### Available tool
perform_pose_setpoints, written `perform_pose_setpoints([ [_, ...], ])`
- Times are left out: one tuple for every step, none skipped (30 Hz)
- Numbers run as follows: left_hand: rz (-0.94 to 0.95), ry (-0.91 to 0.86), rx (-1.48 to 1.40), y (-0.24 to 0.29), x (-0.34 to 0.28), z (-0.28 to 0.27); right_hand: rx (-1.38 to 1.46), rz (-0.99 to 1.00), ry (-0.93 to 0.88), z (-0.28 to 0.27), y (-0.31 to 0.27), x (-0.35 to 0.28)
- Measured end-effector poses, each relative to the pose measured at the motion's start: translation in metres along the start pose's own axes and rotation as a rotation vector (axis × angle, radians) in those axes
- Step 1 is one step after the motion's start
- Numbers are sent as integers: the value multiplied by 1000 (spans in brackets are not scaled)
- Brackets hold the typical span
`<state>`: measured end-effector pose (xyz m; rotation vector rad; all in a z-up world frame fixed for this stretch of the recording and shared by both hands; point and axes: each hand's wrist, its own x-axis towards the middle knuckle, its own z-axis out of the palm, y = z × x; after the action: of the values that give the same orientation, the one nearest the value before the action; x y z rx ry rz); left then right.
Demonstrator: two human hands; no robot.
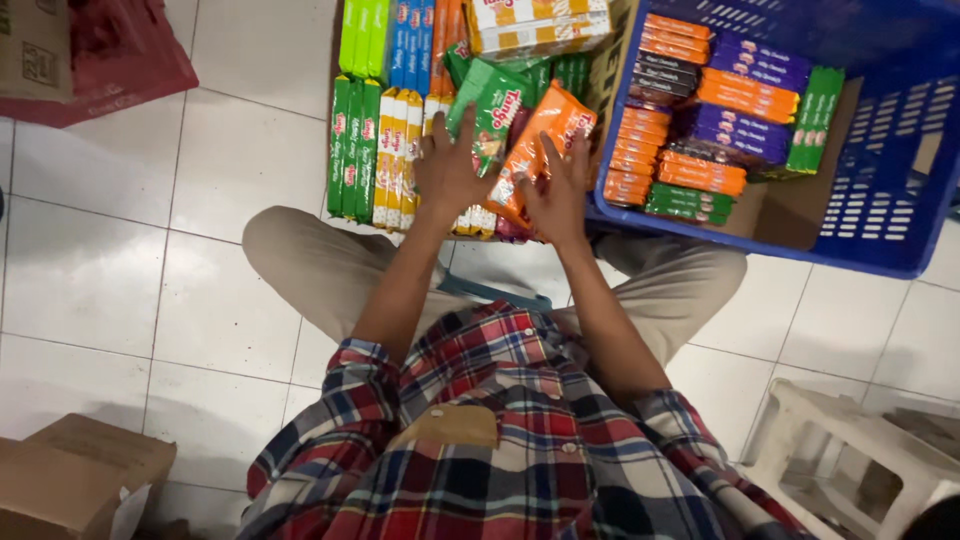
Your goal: The person organizes snacks by taking them out of a blue crate and arranging them into neat rows on the floor by hand.
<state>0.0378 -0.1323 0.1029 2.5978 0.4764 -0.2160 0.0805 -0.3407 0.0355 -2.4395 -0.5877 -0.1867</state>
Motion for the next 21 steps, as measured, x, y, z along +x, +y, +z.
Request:
perform_pose_setpoints([
  [13,-1,-41,-3,2,1,87,54,11,-3,-4,-6],
  [24,0,-80,-7,4,1,178,105,21,-4,-9,-10],
  [26,5,-76,-11,0,-1,181,101,26,-4,-12,-15],
  [-6,30,-130,-15,-1,-3,227,61,121,-4,-13,-16],
  [-38,54,-184,-19,0,-6,273,20,216,-3,-15,-17],
  [-35,57,-183,-23,-2,-11,274,19,220,-12,-27,-12],
  [-72,64,-314,-28,-3,-16,358,18,217,-21,-39,-7],
  [-114,65,-447,-34,-8,-19,441,21,208,-30,-52,-5],
  [-116,63,-446,-28,-19,-29,441,24,207,-37,-66,-2],
  [-99,75,-633,-22,-25,-42,562,225,-24,-43,-80,7],
  [-81,87,-821,-17,-31,-54,675,424,-259,-48,-95,16],
  [-83,91,-820,-9,-37,-66,676,421,-262,-51,-107,28],
  [-53,61,-867,-3,-43,-78,880,317,-290,-52,-120,40],
  [-23,32,-914,3,-48,-90,1082,207,-319,-53,-133,53],
  [-27,37,-914,-9,-49,-79,1085,204,-324,-44,-129,60],
  [64,52,-998,-21,-45,-71,952,267,-291,-34,-126,71],
  [157,66,-1081,-34,-40,-63,820,327,-255,-23,-123,83],
  [154,72,-1081,-43,-36,-65,820,323,-260,-26,-130,97],
  [84,100,-994,-53,-30,-68,782,375,-310,-29,-138,110],
  [16,126,-909,-63,-25,-70,740,427,-359,-31,-145,124],
  [13,131,-911,-89,-11,-53,739,423,-363,-27,-151,136],
])
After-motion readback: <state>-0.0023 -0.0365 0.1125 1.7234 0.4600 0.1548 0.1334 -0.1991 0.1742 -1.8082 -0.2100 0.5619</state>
